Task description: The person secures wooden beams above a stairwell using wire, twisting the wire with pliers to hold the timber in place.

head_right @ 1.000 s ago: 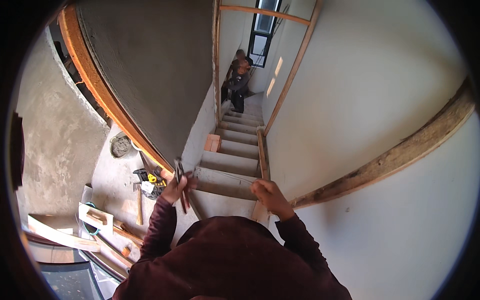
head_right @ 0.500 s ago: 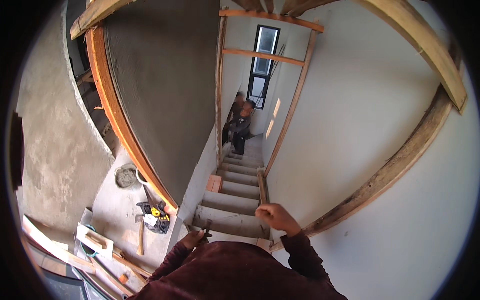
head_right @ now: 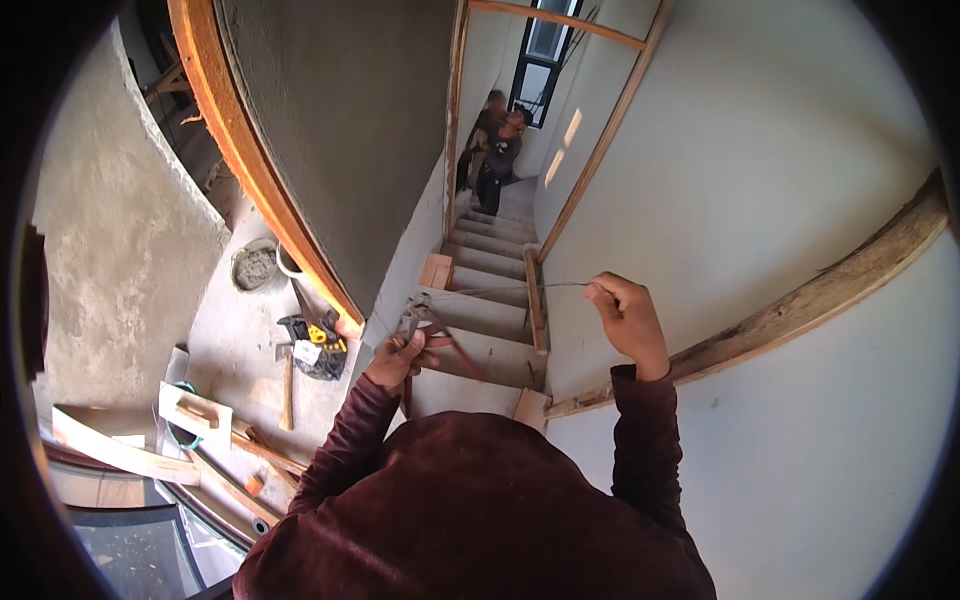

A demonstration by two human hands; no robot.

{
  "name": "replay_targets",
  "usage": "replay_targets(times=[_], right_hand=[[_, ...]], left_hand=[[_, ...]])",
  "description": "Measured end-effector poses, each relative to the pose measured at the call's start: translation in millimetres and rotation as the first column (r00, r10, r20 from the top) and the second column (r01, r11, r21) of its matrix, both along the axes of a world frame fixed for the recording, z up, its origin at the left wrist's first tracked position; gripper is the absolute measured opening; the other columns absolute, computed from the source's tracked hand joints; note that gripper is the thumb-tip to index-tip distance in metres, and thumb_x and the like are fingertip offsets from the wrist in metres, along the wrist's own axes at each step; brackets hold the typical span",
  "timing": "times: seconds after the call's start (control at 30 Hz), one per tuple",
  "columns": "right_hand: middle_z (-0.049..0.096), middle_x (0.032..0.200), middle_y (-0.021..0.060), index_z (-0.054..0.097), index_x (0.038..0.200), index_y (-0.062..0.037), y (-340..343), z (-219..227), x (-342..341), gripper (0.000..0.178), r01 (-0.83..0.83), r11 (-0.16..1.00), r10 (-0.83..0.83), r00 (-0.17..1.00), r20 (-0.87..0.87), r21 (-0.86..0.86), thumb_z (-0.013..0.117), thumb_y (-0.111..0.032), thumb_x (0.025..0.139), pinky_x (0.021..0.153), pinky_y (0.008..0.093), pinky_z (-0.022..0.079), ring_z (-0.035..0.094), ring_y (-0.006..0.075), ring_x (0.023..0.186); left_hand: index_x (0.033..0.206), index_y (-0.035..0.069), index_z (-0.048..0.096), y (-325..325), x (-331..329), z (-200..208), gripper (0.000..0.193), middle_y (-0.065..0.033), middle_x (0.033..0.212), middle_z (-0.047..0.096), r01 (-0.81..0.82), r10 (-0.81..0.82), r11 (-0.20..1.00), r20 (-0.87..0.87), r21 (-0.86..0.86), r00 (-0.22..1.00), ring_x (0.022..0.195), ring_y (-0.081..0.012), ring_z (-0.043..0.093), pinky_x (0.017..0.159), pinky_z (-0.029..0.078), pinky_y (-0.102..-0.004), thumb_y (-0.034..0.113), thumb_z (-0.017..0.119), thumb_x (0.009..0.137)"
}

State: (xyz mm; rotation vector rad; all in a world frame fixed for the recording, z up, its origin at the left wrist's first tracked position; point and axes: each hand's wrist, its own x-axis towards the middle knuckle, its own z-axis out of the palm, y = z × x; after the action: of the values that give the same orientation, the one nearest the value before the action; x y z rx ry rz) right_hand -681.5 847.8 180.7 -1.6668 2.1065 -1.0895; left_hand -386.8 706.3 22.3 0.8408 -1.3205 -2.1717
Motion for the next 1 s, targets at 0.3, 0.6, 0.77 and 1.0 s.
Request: replay_targets(times=[0.3,0.6,0.77,1.0], right_hand=[[0.034,0.061,-0.0041,0.049,0.076,-0.0061,25,28,-19,0.027,0.265,0.808,-0.338,0.940,-0.045,-0.526,0.051,-0.022,0.097,0.049,0.0210,0.024,0.026,0.0021,0.056],[0.029,0.058,-0.0043,0.043,0.078,-0.0107,-89,184,-3,0.023,0.230,0.097,0.642,0.729,0.237,-0.968,0.057,-0.019,0.094,0.046,0.0244,0.029,0.027,0.0055,0.049],[0.045,0.062,-0.0031,0.062,0.094,0.0007,-146,276,6,0.014,-0.045,0.177,0.711,0.697,0.096,-0.983,0.066,-0.012,0.088,0.048,0.0244,0.034,0.034,0.0054,0.051],[0.049,0.062,-0.0001,0.063,0.090,0.0051,-159,302,21,0.019,-0.124,0.144,0.642,0.766,-0.002,-0.982,0.072,-0.011,0.083,0.049,0.0246,0.035,0.038,0.0073,0.053]], left_hand=[[0.128,0.007,0.050,6,52,-43,0.048,0.0002,0.091,0.057,0.191,-0.136,0.948,-0.219,0.255,0.966,0.047,-0.0036,0.030,0.044,0.025,-0.0199,0.041,0.053,0.094],[0.111,0.005,0.058,-26,24,-71,0.034,0.0012,0.080,0.055,0.251,-0.246,0.963,-0.059,0.099,0.967,0.046,-0.0044,0.030,0.044,0.026,-0.0205,0.034,0.047,0.098],[0.109,0.005,0.058,4,39,-75,0.031,0.0012,0.076,0.054,0.162,-0.167,0.972,0.013,0.172,0.986,0.045,-0.0044,0.031,0.041,0.024,-0.0214,0.032,0.046,0.099],[0.095,0.006,0.063,5,80,-123,0.036,0.0041,0.066,0.050,0.159,-0.165,0.986,0.141,0.050,0.976,0.045,-0.0041,0.033,0.041,0.026,-0.0220,0.037,0.045,0.098]])
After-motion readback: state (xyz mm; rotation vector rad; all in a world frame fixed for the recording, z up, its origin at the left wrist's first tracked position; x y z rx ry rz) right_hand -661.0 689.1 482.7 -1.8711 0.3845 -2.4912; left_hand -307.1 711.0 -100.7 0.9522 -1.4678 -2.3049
